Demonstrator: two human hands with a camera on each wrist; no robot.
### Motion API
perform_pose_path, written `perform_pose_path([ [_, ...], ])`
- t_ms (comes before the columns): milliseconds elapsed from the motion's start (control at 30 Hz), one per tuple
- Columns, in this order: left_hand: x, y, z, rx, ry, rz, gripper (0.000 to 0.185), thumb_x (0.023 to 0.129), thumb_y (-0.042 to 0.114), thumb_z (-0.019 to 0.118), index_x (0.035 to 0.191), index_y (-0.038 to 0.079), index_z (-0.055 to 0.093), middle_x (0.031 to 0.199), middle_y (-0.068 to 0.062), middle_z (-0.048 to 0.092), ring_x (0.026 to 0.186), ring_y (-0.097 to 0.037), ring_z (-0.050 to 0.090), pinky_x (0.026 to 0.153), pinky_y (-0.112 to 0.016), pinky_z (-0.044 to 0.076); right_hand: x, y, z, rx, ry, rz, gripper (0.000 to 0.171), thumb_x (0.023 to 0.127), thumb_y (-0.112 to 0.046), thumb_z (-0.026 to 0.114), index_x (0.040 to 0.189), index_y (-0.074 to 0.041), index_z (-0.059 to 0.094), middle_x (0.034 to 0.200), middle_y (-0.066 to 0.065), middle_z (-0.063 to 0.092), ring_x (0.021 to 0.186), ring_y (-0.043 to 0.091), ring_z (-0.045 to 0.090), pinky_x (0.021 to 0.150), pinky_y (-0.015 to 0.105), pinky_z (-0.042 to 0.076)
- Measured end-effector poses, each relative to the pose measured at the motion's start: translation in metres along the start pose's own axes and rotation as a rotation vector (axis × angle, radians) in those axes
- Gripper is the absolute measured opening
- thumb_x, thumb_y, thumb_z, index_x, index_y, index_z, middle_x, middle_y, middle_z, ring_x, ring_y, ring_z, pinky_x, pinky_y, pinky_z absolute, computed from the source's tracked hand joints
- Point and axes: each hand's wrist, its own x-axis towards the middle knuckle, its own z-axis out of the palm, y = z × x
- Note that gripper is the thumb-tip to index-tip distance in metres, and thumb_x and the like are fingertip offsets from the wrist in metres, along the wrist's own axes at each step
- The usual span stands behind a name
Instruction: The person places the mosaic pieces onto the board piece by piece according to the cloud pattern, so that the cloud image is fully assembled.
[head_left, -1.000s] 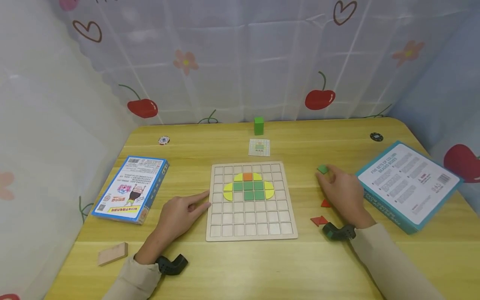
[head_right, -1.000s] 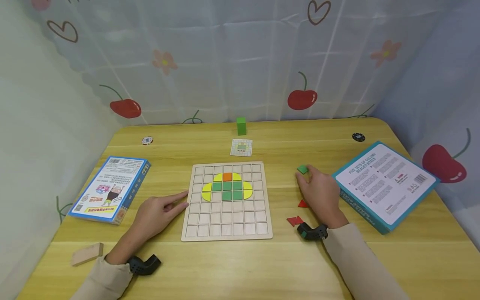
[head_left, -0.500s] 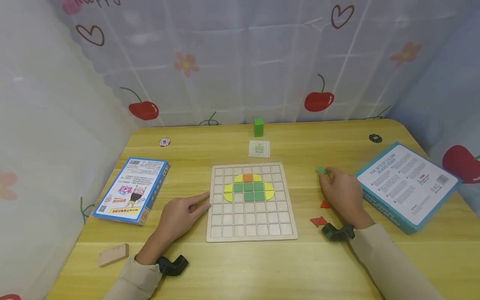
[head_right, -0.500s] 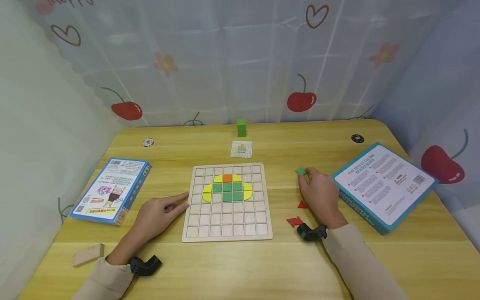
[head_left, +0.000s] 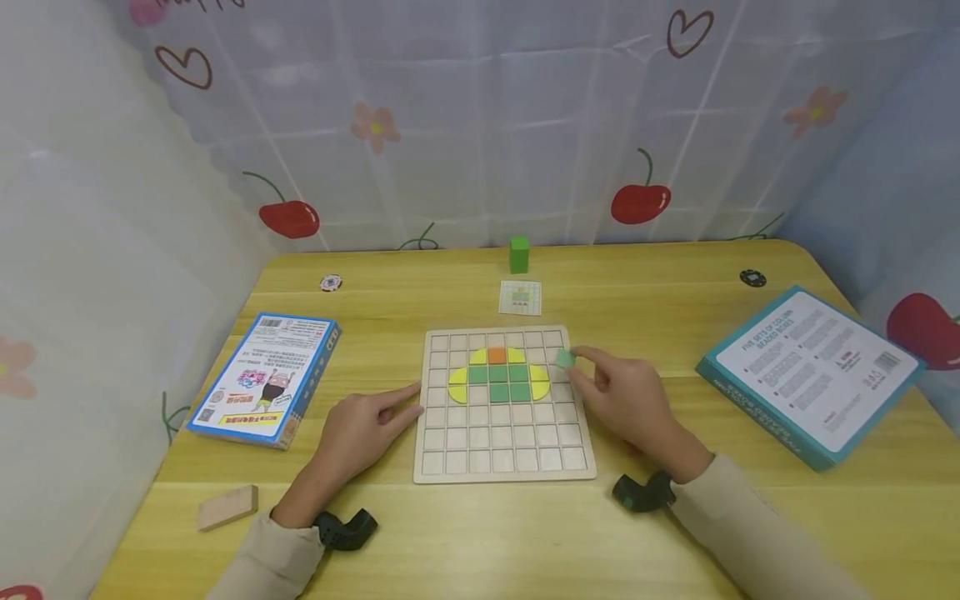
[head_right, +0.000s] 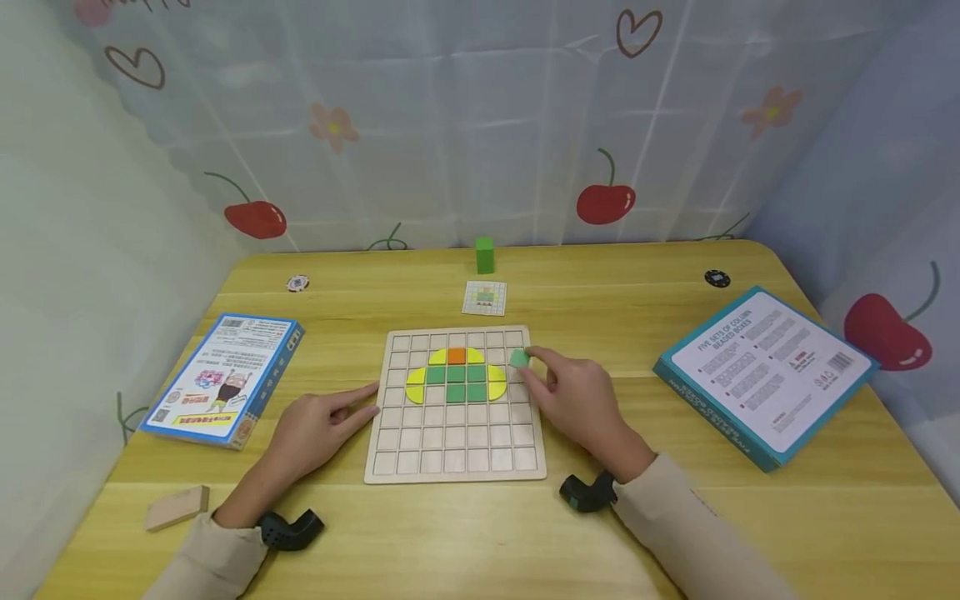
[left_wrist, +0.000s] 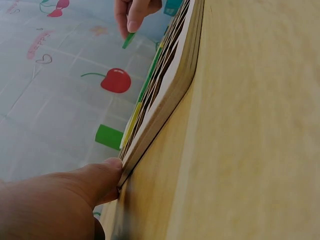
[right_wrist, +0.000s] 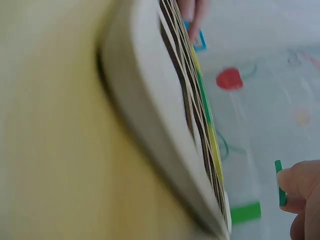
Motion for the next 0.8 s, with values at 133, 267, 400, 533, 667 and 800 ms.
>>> perform_pose_path([
  [133,0.000,0.000,0.001,0.001,-0.001,-0.003,0.039,0.097,0.047,0.069,0.130,0.028,0.073,0.052,0.013,0.038,0.046,-0.003,0.029,0.048,-0.026,0.026,0.004,-0.028,0.014,0.060,-0.102,-0.038,0.031,0.091,-0.025,0.078,0.118,-0.008,0.076,0.055,-0.014,0.037,0.046,0.001,0.027,0.045,0.023,0.025],
  [267,-0.001,-0.001,0.002,0.000,0.000,-0.008,0.039,0.097,0.048,0.068,0.131,0.029,0.073,0.051,0.013,0.038,0.046,-0.004,0.029,0.048,-0.026,0.026,0.010,-0.047,0.028,0.091,-0.181,-0.062,0.030,0.093,-0.028,0.077,0.118,-0.012,0.077,0.053,-0.016,0.036,0.047,0.000,0.028,0.046,0.022,0.026],
  [400,-0.001,-0.001,0.002,0.000,0.001,-0.010,0.039,0.097,0.049,0.068,0.131,0.029,0.072,0.051,0.013,0.038,0.045,-0.004,0.028,0.047,-0.026,0.026,0.015,-0.060,0.040,0.111,-0.260,-0.055,0.029,0.094,-0.031,0.076,0.119,-0.015,0.077,0.053,-0.016,0.035,0.048,0.001,0.029,0.047,0.023,0.027],
  [533,-0.001,0.001,0.002,0.000,0.003,-0.007,0.039,0.097,0.049,0.068,0.131,0.029,0.072,0.051,0.014,0.038,0.046,-0.003,0.028,0.047,-0.026,0.026,0.018,-0.068,0.051,0.110,-0.326,-0.028,0.030,0.095,-0.032,0.073,0.121,-0.017,0.077,0.052,-0.017,0.038,0.050,0.001,0.034,0.049,0.023,0.031],
  [667,0.000,0.001,0.001,0.005,0.005,-0.004,0.039,0.097,0.048,0.069,0.131,0.030,0.072,0.051,0.014,0.038,0.045,-0.003,0.028,0.047,-0.026,0.026,0.019,-0.071,0.059,0.091,-0.324,-0.016,0.030,0.096,-0.033,0.072,0.122,-0.018,0.077,0.051,-0.019,0.042,0.053,0.001,0.040,0.052,0.024,0.040],
  [800,0.000,0.002,0.000,0.007,0.005,-0.009,0.038,0.097,0.048,0.069,0.131,0.030,0.073,0.051,0.014,0.038,0.045,-0.004,0.029,0.047,-0.026,0.027,0.020,-0.073,0.064,0.058,-0.297,-0.021,0.029,0.096,-0.033,0.071,0.121,-0.019,0.077,0.054,-0.020,0.046,0.059,0.001,0.047,0.064,0.027,0.051],
])
